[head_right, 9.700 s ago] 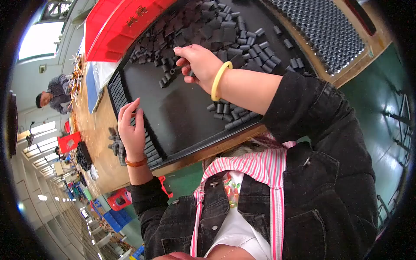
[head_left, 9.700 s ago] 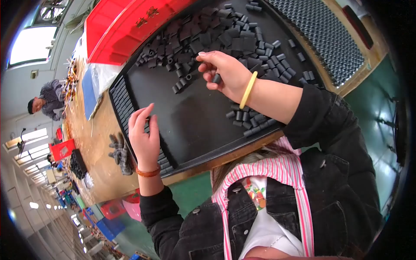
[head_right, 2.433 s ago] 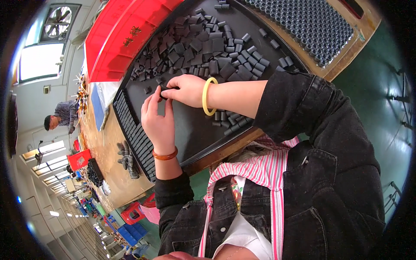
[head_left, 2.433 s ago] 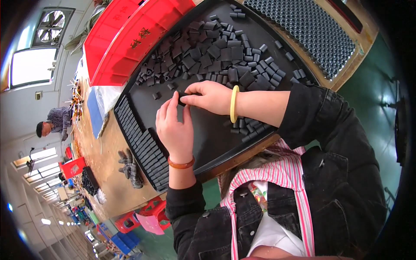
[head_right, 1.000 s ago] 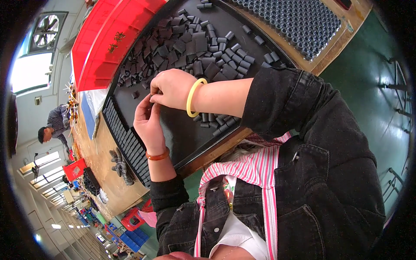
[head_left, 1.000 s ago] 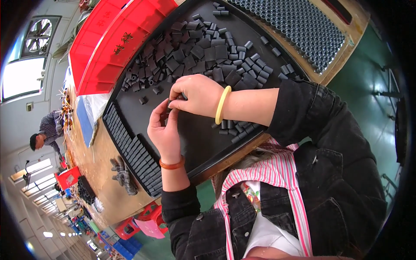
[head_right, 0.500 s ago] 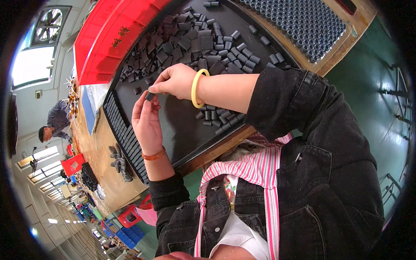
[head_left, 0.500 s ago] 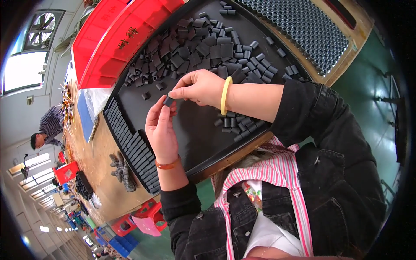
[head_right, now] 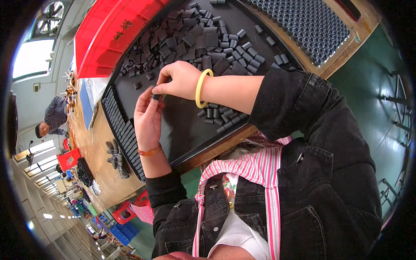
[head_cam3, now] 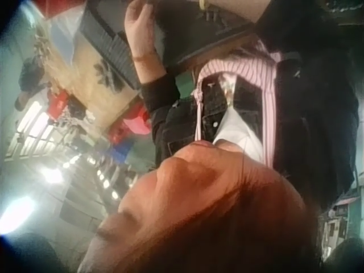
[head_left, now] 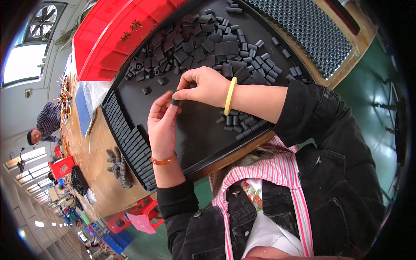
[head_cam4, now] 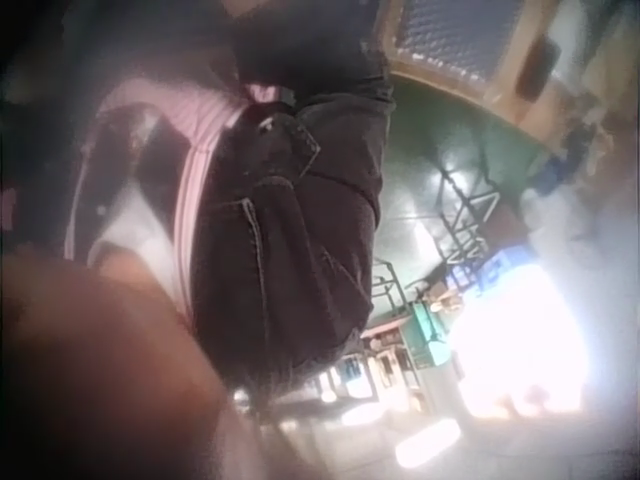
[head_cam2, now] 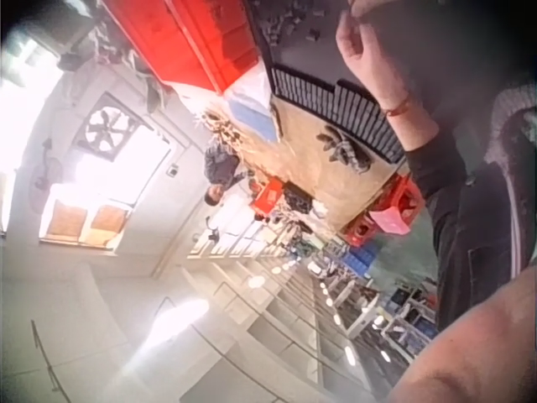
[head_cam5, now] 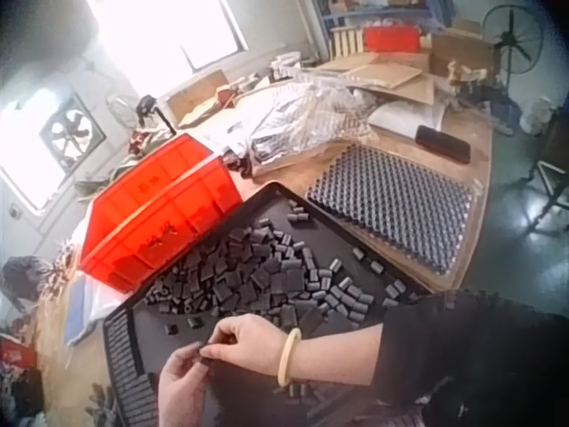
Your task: The person sorts and arranges small black cylindrical plastic components by hand, placing them into a specialized storage tray.
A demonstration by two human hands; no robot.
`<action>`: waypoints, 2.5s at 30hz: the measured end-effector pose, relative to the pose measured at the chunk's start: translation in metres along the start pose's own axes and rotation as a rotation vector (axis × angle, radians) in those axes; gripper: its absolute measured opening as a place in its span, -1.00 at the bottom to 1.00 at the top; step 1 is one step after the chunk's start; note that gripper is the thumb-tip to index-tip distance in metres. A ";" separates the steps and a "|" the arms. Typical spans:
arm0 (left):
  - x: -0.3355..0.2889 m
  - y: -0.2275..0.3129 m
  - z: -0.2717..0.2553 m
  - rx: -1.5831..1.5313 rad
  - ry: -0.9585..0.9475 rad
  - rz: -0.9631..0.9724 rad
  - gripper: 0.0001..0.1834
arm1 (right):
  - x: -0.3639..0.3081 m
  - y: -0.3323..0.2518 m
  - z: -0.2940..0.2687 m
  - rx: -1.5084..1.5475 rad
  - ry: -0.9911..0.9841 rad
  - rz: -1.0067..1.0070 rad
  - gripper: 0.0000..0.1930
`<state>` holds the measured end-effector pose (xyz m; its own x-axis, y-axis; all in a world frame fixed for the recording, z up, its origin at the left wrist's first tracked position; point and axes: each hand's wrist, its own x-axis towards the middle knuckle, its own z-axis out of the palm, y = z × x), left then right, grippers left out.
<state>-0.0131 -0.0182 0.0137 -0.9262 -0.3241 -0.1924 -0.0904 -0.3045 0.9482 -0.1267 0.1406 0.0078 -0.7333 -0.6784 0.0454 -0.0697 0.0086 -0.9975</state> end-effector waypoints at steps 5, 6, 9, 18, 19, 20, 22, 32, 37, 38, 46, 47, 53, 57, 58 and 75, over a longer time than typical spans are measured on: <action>-0.002 0.006 0.006 -0.162 -0.233 -0.023 -0.60 | 0.001 -0.001 0.001 0.151 -0.065 0.034 -0.80; -0.003 0.006 0.003 -0.160 -0.221 -0.018 -0.60 | 0.000 -0.001 0.002 0.155 -0.077 0.032 -0.80; -0.001 0.003 0.005 0.024 -0.100 0.005 -0.65 | 0.000 -0.001 0.002 0.134 -0.055 0.071 -0.81; -0.004 0.004 0.011 0.221 0.028 0.195 -0.72 | -0.005 -0.009 0.007 0.037 -0.026 -0.056 -0.83; -0.004 0.005 0.012 0.191 0.045 0.176 -0.73 | -0.005 -0.010 0.007 0.023 0.007 -0.059 -0.81; -0.004 0.006 0.012 0.194 0.053 0.179 -0.73 | -0.006 -0.010 0.007 0.008 0.040 -0.061 -0.80; -0.004 0.007 0.010 0.205 0.031 0.193 -0.74 | -0.005 -0.008 0.006 0.006 0.020 -0.105 -0.82; -0.005 0.009 0.011 0.079 -0.050 0.100 -0.66 | -0.002 -0.014 0.000 0.178 -0.087 0.108 -0.79; -0.005 0.005 0.013 0.170 -0.069 0.165 -0.65 | -0.002 -0.011 0.000 0.227 -0.110 0.138 -0.79; -0.005 0.006 0.012 0.167 -0.071 0.164 -0.65 | -0.001 -0.013 0.000 0.189 -0.114 0.133 -0.79; -0.006 0.010 0.011 0.272 -0.003 0.254 -0.77 | -0.002 -0.011 0.003 0.090 -0.045 0.023 -0.81; -0.007 0.010 0.011 0.271 -0.004 0.255 -0.77 | -0.003 -0.011 0.003 0.086 -0.054 -0.003 -0.82; -0.009 0.014 0.021 0.316 0.025 0.236 -0.69 | -0.002 -0.006 0.002 0.129 0.036 0.013 -0.82; -0.019 0.021 0.042 0.897 0.083 0.600 -0.58 | -0.002 -0.003 0.005 0.117 0.077 -0.016 -0.82; -0.019 0.021 0.044 1.049 0.080 0.661 -0.57 | -0.002 -0.001 0.007 0.118 0.077 -0.016 -0.82; -0.006 0.042 -0.155 1.667 0.190 0.563 -0.78 | -0.005 -0.008 0.007 0.722 -0.215 0.413 -0.83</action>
<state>0.0449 -0.1677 0.0151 -0.9333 -0.1849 0.3077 -0.1596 0.9815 0.1058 -0.1177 0.1392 0.0149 -0.4561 -0.8489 -0.2673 0.6758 -0.1350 -0.7246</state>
